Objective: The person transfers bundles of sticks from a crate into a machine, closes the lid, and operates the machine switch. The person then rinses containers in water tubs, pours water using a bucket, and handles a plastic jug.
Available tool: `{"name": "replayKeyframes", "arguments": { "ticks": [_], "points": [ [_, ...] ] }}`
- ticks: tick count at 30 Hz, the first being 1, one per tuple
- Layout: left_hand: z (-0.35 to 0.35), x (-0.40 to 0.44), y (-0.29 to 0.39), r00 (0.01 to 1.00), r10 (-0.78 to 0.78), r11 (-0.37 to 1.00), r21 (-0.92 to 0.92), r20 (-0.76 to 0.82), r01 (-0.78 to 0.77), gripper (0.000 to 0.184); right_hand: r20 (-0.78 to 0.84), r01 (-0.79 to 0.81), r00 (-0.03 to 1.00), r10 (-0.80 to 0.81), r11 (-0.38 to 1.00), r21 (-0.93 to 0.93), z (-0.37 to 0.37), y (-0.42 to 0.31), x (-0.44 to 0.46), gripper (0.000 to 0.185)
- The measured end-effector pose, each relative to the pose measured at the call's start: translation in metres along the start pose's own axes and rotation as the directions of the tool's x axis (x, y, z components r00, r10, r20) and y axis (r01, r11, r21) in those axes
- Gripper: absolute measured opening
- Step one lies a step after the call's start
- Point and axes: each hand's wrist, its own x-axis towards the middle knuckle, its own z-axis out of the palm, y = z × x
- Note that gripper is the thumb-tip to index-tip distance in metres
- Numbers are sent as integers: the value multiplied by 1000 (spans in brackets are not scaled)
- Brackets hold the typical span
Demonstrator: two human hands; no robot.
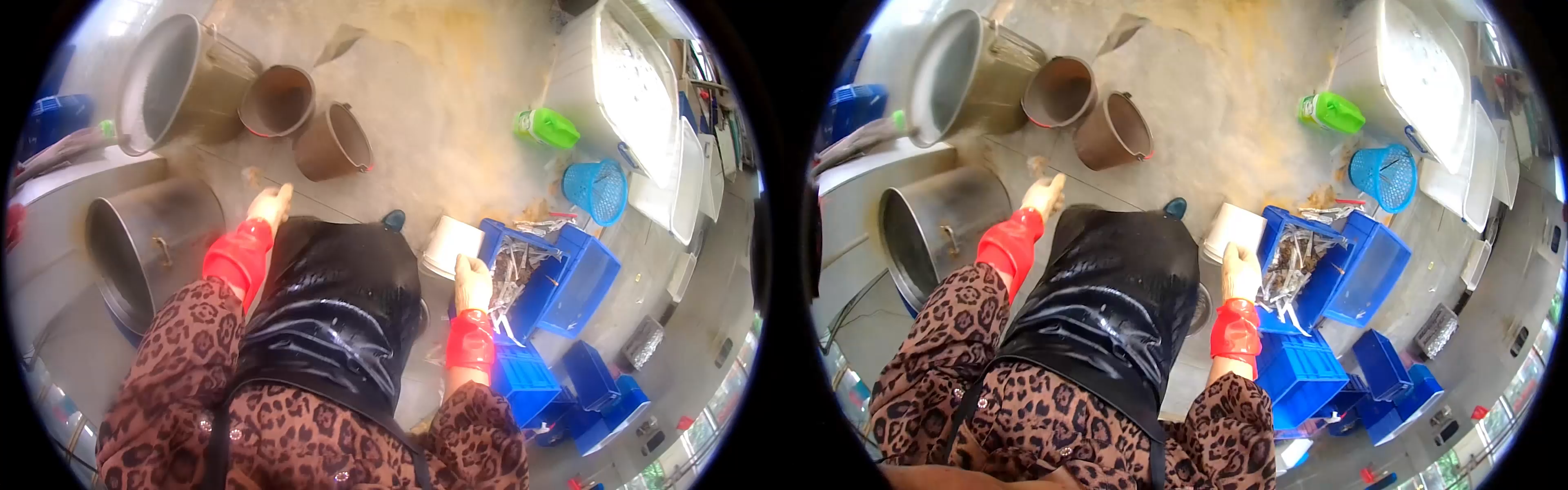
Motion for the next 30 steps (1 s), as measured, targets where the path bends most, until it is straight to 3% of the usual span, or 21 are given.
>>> {"name": "replayKeyframes", "arguments": {
  "ticks": [1,2,3,4,5,9,11,13,15,17,19,20,21,22,23,24,26,27,28,29,30],
  "points": [
    [16,33,-10,995,97,994,46,16,-97,36,8,-11,1000,11,996,90,2,-3,11,28],
    [32,77,-30,995,93,971,217,44,-100,36,22,-31,999,29,997,70,5,5,26,28],
    [44,152,-72,994,73,927,363,81,-98,39,5,-49,999,49,980,195,9,12,42,26],
    [67,139,-33,983,184,803,578,-6,-146,48,-5,-63,998,68,946,318,14,17,59,25],
    [89,111,17,963,233,774,625,-135,-100,59,40,-116,993,109,936,332,16,8,59,25],
    [132,171,40,992,34,727,684,-118,56,72,167,-315,946,279,913,260,43,54,74,23],
    [151,204,35,981,35,713,693,-193,111,71,139,-317,945,297,936,153,56,79,76,21],
    [155,227,23,969,29,729,669,-244,146,70,222,-382,920,324,871,309,70,84,71,22],
    [157,242,13,971,-92,719,660,-221,219,71,256,-441,889,379,859,261,75,79,83,23],
    [148,241,-6,928,-170,729,591,-332,346,63,307,-444,878,368,866,231,72,80,92,25],
    [129,208,11,996,-75,609,789,-45,81,49,294,-450,881,371,849,277,74,73,117,32],
    [117,212,-7,959,-196,833,481,-205,273,45,274,-399,902,333,887,234,71,61,124,31],
    [108,220,-38,886,-363,913,82,-290,400,41,266,-393,906,330,890,232,67,51,132,31],
    [95,226,-53,877,-399,873,183,-267,453,43,260,-389,909,326,888,247,62,43,140,31],
    [80,230,-69,924,-376,833,410,-74,372,44,238,-378,917,320,887,265,57,37,153,30],
    [99,222,-45,868,-424,879,116,-258,463,44,240,-336,931,276,903,267,52,30,173,30],
    [108,235,-66,871,-451,892,-62,-195,448,42,349,-218,928,131,950,222,30,39,225,18],
    [121,238,-76,876,-462,836,-397,-140,378,45,329,-102,940,88,994,27,22,29,255,17],
    [135,241,-69,846,-519,826,-327,-123,459,47,159,21,987,30,952,-306,6,53,293,21],
    [157,226,-33,814,-558,815,-291,-160,501,48,186,41,979,81,818,-574,-4,15,320,20],
    [158,249,-72,722,-671,737,-263,-170,623,46,79,70,996,-31,822,-565,-14,25,361,29]
  ]
}}
